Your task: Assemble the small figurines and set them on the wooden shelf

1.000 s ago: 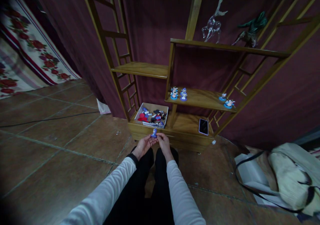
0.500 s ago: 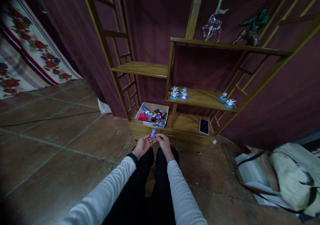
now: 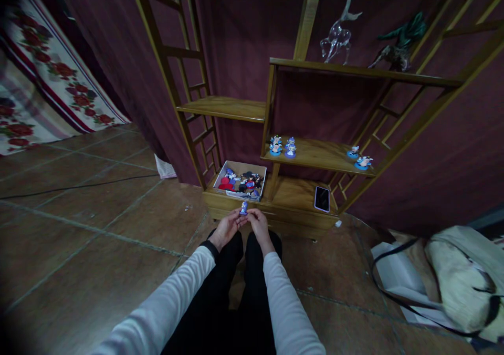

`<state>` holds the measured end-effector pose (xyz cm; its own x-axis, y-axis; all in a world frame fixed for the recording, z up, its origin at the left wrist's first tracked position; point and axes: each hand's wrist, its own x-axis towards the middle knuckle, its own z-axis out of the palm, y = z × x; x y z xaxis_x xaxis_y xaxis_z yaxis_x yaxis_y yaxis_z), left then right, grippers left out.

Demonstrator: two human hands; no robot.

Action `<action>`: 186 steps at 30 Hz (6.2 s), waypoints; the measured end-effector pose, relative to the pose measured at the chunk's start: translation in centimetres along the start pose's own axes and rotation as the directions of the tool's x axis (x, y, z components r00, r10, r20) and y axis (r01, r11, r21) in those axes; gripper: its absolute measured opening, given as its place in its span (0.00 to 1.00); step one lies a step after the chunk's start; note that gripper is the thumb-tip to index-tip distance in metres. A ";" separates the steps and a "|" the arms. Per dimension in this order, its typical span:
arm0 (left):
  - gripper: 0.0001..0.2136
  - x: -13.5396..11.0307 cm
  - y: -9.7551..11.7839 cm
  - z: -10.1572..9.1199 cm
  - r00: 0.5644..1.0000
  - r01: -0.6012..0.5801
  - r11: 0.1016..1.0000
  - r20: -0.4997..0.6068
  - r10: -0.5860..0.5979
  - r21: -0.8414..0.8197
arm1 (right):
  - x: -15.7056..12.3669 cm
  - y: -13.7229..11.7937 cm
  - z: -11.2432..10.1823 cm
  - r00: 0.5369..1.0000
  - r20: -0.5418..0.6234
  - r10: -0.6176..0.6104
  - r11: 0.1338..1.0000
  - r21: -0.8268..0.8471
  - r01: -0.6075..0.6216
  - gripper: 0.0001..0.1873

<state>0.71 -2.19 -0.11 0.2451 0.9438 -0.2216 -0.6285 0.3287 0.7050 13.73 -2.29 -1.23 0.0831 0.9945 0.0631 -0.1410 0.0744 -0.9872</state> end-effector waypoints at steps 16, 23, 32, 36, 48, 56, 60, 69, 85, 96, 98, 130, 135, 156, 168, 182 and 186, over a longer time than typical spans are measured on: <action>0.20 0.0 -1.0 1.0 0.957 -0.218 0.915 -0.111 0.270 0.341 | 0.1 -0.3 -0.1 0.999 -0.046 0.000 1.000 -0.005 -0.001 0.19; 0.19 0.2 -1.3 1.0 0.944 -0.271 0.832 -0.036 0.328 0.484 | 0.4 -0.2 0.0 1.000 0.011 0.002 1.000 0.016 -0.002 0.22; 0.16 0.3 -1.3 1.1 0.917 -0.334 0.733 0.023 0.399 0.592 | 0.9 0.6 -0.2 0.998 -0.057 -0.010 0.997 -0.077 0.005 0.20; 0.18 0.5 -0.9 0.8 0.888 -0.373 0.642 0.056 0.457 0.669 | 1.0 0.6 0.0 0.997 -0.076 -0.012 0.997 -0.078 0.006 0.19; 0.14 1.8 -0.8 -0.2 0.946 -0.229 0.784 -0.059 0.320 0.577 | 1.9 1.3 0.1 0.999 -0.043 0.019 0.991 -0.131 -0.024 0.19; 0.16 2.4 -0.9 -0.1 0.932 -0.234 0.625 -0.011 0.361 0.745 | 2.3 2.3 -0.1 0.993 -0.101 0.063 0.994 0.092 -0.053 0.22; 0.19 2.5 -1.1 -0.4 0.914 -0.289 0.574 0.043 0.403 0.767 | 2.3 2.5 0.0 0.990 -0.113 0.080 0.987 0.150 -0.063 0.21; 0.16 1.3 -0.8 -0.3 0.865 -0.397 0.207 0.289 0.409 0.894 | 1.8 1.7 0.0 0.997 0.017 0.081 0.996 0.033 -0.082 0.18; 0.25 -0.3 0.8 0.4 0.820 -0.428 -0.475 0.551 0.154 0.769 | 1.7 1.5 0.1 0.999 0.003 0.046 0.998 -0.031 -0.045 0.17; 0.21 -0.6 0.8 0.7 0.795 -0.453 -0.518 0.592 0.134 0.726 | 1.2 1.1 -0.4 0.998 0.043 0.038 0.999 0.005 -0.039 0.20; 0.21 -0.7 0.8 0.8 0.802 -0.454 -0.481 0.579 0.146 0.750 | 1.1 0.9 -0.4 0.998 0.052 0.036 0.999 0.001 -0.036 0.20; 0.17 2.5 1.2 0.2 1.000 -0.023 0.947 0.012 0.020 0.321 | 1.9 0.8 -0.4 0.997 -0.061 0.043 0.999 0.011 -0.042 0.16; 0.15 2.6 0.8 0.4 0.997 -0.042 0.949 -0.043 0.058 0.313 | 2.0 1.0 -0.8 0.997 -0.076 0.028 0.999 -0.030 -0.030 0.14; 0.19 2.3 1.1 0.4 0.999 -0.038 0.890 -0.016 0.051 0.454 | 1.4 0.2 -2.0 0.991 0.056 0.125 0.989 0.073 -0.129 0.18; 0.17 2.4 0.9 0.9 0.999 -0.036 0.850 0.009 0.036 0.526 | 2.1 0.2 -3.3 0.977 0.064 0.205 0.972 0.107 -0.211 0.23; 0.16 3.8 -1.6 0.3 0.992 -0.117 0.922 -0.003 0.127 0.370 | 2.0 -0.2 -2.8 0.986 -0.045 0.161 0.970 0.193 -0.149 0.21; 0.17 4.0 -1.8 0.0 0.989 -0.115 0.930 -0.048 0.141 0.350 | 1.8 -0.4 -2.5 0.985 -0.057 0.164 0.964 0.223 -0.148 0.19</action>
<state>2.77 1.02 -2.27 0.1189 0.9812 -0.1520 -0.3544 0.1850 0.9166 16.39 -0.70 -1.13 0.1152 0.9874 -0.1085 -0.3677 -0.0591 -0.9281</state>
